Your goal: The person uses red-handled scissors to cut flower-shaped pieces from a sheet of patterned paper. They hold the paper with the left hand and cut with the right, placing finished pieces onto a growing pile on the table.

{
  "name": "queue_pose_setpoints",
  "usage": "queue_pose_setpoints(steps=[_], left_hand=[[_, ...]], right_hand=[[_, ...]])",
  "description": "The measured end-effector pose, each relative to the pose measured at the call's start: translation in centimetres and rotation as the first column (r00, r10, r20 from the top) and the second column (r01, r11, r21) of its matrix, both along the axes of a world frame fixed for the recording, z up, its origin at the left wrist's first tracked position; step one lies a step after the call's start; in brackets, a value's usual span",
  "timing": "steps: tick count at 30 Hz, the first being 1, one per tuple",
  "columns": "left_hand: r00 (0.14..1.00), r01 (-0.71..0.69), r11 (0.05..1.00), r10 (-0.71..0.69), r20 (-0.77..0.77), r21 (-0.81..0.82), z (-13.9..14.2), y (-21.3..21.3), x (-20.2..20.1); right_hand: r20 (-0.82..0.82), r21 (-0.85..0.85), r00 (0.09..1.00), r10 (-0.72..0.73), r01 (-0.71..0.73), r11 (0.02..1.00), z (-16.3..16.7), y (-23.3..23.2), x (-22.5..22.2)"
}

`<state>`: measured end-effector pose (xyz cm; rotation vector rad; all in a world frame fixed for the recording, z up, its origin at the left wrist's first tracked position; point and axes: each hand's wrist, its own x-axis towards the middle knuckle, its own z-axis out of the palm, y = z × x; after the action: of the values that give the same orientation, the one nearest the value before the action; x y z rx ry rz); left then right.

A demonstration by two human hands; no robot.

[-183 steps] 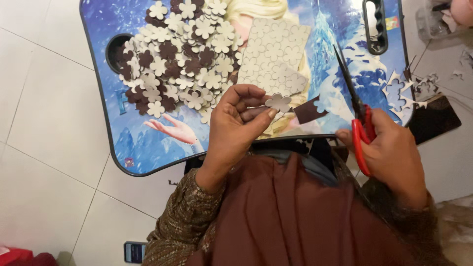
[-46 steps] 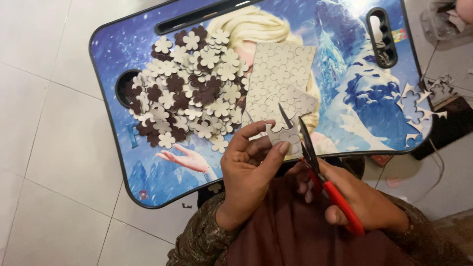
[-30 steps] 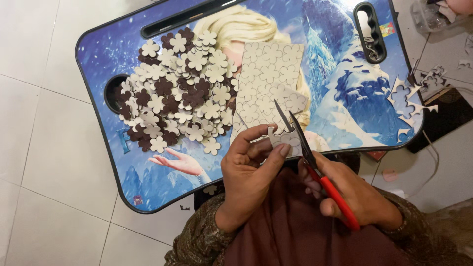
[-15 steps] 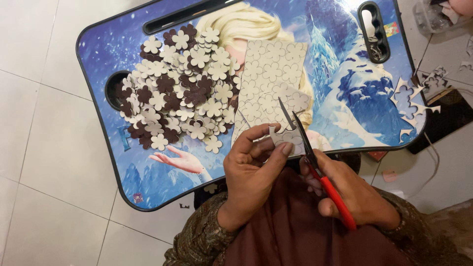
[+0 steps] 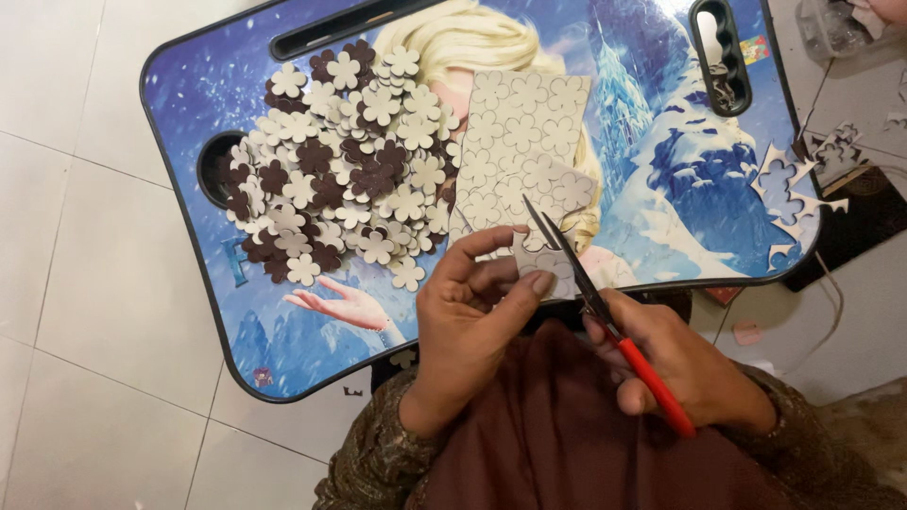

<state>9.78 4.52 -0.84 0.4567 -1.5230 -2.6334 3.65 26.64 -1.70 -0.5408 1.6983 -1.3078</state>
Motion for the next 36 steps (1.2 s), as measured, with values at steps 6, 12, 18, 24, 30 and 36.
queue_pose_setpoints(steps=[6,12,18,24,30,36], left_hand=[[0.999,-0.023,0.998,0.021,-0.037,-0.063,0.2,0.2,-0.7],[0.999,-0.003,1.000,0.003,-0.041,-0.008,0.4,1.0,-1.0],[0.998,0.025,0.992,-0.031,-0.049,-0.125,0.6,1.2,-0.8],[0.999,0.041,0.989,-0.043,-0.011,-0.145,1.0,1.3,-1.0],[0.999,0.046,0.994,-0.047,-0.001,-0.099,1.0,1.2,-1.0],[0.999,0.035,0.995,-0.035,0.006,-0.094,0.9,0.9,-1.1]], right_hand=[[-0.068,-0.013,0.998,-0.003,0.002,1.000,0.0,0.0,-0.1],[-0.079,-0.006,0.997,0.008,-0.008,1.000,0.6,-0.1,-0.2],[-0.111,-0.023,0.993,0.031,-0.034,0.999,0.3,0.1,-0.3],[-0.191,-0.023,0.982,0.014,-0.019,1.000,-0.4,0.4,-0.1],[-0.053,-0.058,0.999,0.006,-0.009,0.998,-0.4,0.7,-0.1],[-0.011,-0.049,1.000,-0.012,0.011,0.999,-0.2,0.8,-0.2]])
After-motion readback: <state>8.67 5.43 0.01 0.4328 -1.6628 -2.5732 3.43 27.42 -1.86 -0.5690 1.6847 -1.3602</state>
